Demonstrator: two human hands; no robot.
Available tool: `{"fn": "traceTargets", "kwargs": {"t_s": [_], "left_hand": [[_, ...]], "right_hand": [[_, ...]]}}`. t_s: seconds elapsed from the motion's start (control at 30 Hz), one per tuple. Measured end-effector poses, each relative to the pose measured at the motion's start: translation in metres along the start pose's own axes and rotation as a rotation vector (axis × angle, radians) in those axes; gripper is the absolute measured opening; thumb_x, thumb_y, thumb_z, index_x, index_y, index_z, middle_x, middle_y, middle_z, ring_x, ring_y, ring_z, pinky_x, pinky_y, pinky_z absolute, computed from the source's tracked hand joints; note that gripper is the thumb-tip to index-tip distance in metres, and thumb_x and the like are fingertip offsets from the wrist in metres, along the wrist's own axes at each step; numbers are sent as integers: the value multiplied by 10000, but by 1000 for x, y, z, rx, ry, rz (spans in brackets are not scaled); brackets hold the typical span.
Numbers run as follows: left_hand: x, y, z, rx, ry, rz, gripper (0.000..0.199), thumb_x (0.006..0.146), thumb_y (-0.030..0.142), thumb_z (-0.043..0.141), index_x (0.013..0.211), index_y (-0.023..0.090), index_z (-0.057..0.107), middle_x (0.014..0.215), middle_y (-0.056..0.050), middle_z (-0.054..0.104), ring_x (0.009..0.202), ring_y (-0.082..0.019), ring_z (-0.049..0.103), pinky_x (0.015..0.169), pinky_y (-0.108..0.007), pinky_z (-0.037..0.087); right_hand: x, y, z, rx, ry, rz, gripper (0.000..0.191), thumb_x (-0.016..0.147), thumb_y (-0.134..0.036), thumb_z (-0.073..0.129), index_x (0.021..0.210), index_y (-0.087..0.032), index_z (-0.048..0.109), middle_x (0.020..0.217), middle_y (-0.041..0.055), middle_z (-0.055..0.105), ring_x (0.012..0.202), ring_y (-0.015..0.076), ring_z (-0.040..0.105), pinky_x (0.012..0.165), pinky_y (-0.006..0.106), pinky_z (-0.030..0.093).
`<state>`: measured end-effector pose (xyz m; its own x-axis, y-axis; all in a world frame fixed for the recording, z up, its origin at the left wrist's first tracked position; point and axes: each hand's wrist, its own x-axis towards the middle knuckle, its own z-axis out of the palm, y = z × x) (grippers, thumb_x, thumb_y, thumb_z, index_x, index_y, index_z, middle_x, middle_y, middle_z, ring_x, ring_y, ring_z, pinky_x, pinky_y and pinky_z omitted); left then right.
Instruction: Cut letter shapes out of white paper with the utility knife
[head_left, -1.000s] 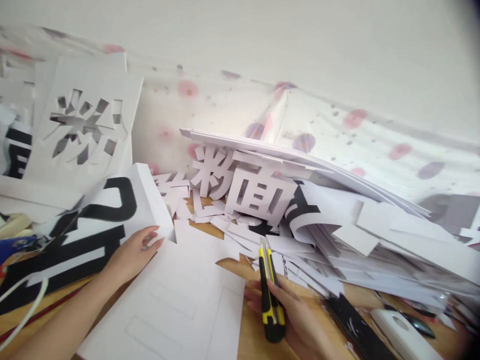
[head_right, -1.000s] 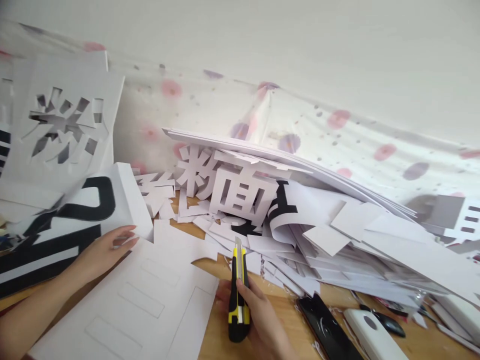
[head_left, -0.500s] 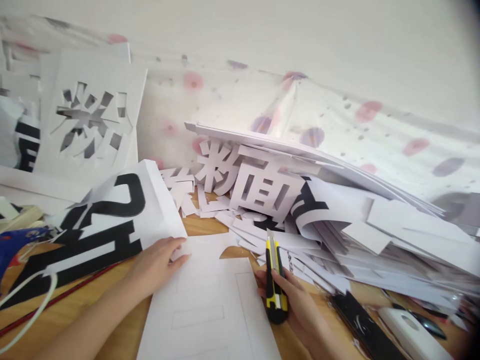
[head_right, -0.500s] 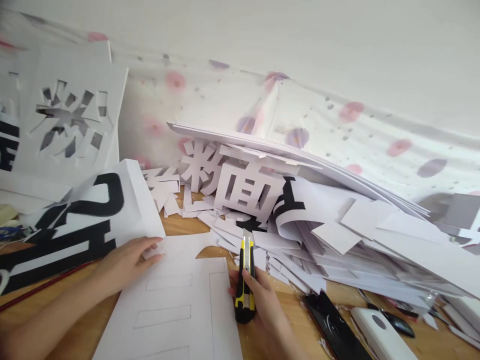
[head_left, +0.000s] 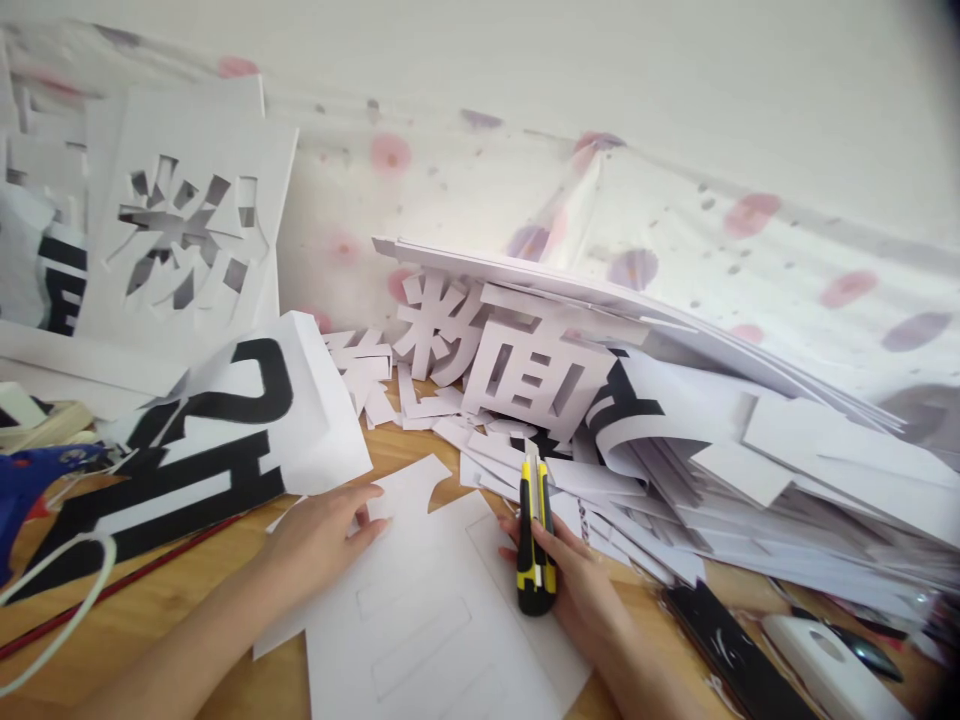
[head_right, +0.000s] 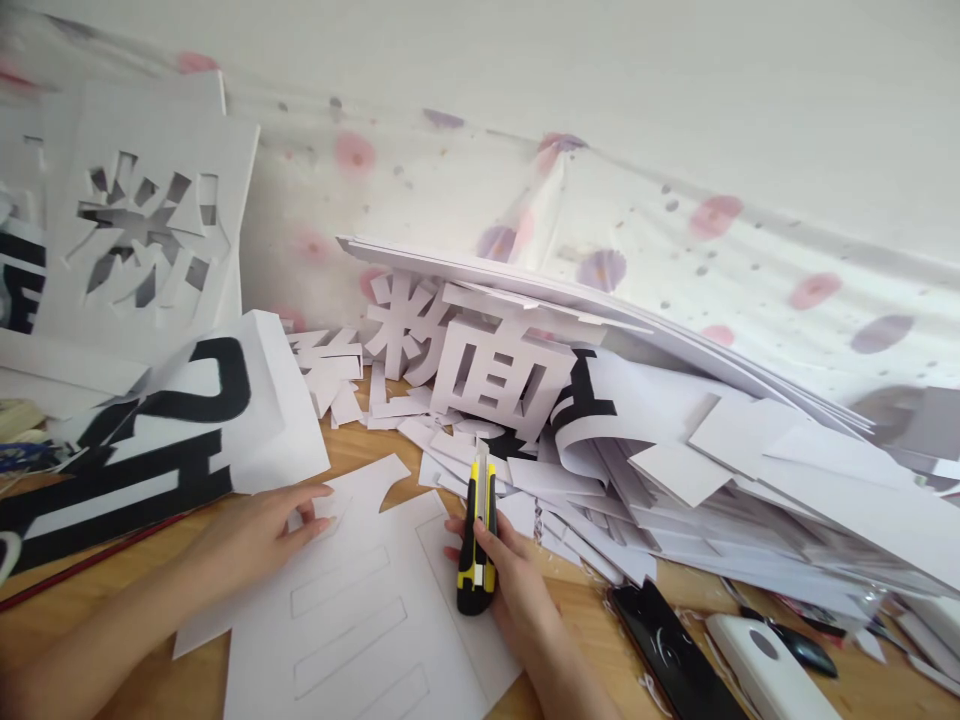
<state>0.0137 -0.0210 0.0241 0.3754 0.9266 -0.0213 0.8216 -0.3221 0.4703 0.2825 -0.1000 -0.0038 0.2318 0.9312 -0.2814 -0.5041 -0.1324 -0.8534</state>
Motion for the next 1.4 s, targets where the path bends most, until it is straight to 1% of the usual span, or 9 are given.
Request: {"fn": "traceTargets", "kwargs": {"t_s": [0.23, 0.33, 0.47, 0.57, 0.8, 0.93, 1.03, 1.17, 1.4], "left_hand": [[3, -12, -20, -183, 44, -116, 356, 748, 455, 541, 1014, 240, 639, 748, -8, 656, 566, -189, 598, 545, -271, 374], [8, -14, -22, -562, 77, -186, 371, 726, 486, 581, 979, 220, 638, 751, -11, 608, 594, -178, 568, 528, -272, 414], [12, -7, -10, -1253, -45, -179, 379, 736, 504, 631, 909, 168, 667, 819, -31, 561, 711, -152, 537, 648, -290, 485], [10, 1, 1, -1472, -162, -177, 319, 790, 446, 623, 927, 162, 675, 848, -52, 576, 796, -169, 548, 758, -334, 489], [4, 9, 2, -1551, -213, -67, 328, 821, 441, 592, 971, 160, 670, 927, -76, 579, 908, -215, 535, 830, -372, 454], [4, 10, 0, -1636, -227, -125, 360, 837, 463, 561, 973, 146, 667, 864, -50, 530, 721, -121, 481, 609, -218, 414], [2, 13, 3, -1766, -394, -136, 492, 858, 574, 436, 1011, 155, 645, 826, -32, 476, 601, -89, 388, 486, -195, 305], [1, 17, 8, -1765, -521, -16, 585, 843, 647, 352, 1035, 165, 621, 845, -36, 440, 591, -102, 341, 476, -212, 254], [-2, 19, 9, -1746, -535, 126, 597, 877, 622, 295, 1083, 149, 595, 875, -39, 408, 625, -108, 326, 494, -213, 232]], "right_hand": [[4, -1, -1, -14, 64, 8, 320, 687, -305, 730, 943, -163, 602, 888, 73, 716, 929, 213, 636, 780, 341, 523], [-1, -6, -5, -42, 131, 32, 304, 665, -289, 746, 900, -163, 600, 850, 77, 718, 896, 223, 648, 682, 314, 542], [-9, -12, -11, -89, 169, 76, 307, 654, -261, 758, 898, -149, 608, 860, 88, 717, 828, 211, 658, 615, 290, 544], [-11, -10, -13, -89, 140, 111, 298, 681, -278, 740, 912, -143, 609, 897, 93, 712, 863, 203, 647, 666, 294, 541], [-1, -1, -5, -91, 26, 57, 365, 695, -303, 729, 1001, -163, 587, 922, 76, 710, 775, 173, 650, 665, 292, 538], [0, -1, -6, -81, 27, 77, 341, 708, -298, 720, 989, -158, 586, 929, 84, 708, 872, 201, 644, 707, 305, 534], [0, -1, -8, -97, 26, 98, 305, 730, -306, 702, 973, -164, 585, 938, 79, 707, 795, 182, 656, 694, 291, 530], [0, -1, -9, -112, 27, 113, 308, 716, -319, 710, 962, -179, 591, 926, 63, 710, 676, 168, 655, 616, 272, 524], [0, -3, -7, -132, 32, 131, 318, 700, -325, 721, 963, -190, 604, 922, 44, 708, 671, 164, 654, 625, 271, 516]]}}
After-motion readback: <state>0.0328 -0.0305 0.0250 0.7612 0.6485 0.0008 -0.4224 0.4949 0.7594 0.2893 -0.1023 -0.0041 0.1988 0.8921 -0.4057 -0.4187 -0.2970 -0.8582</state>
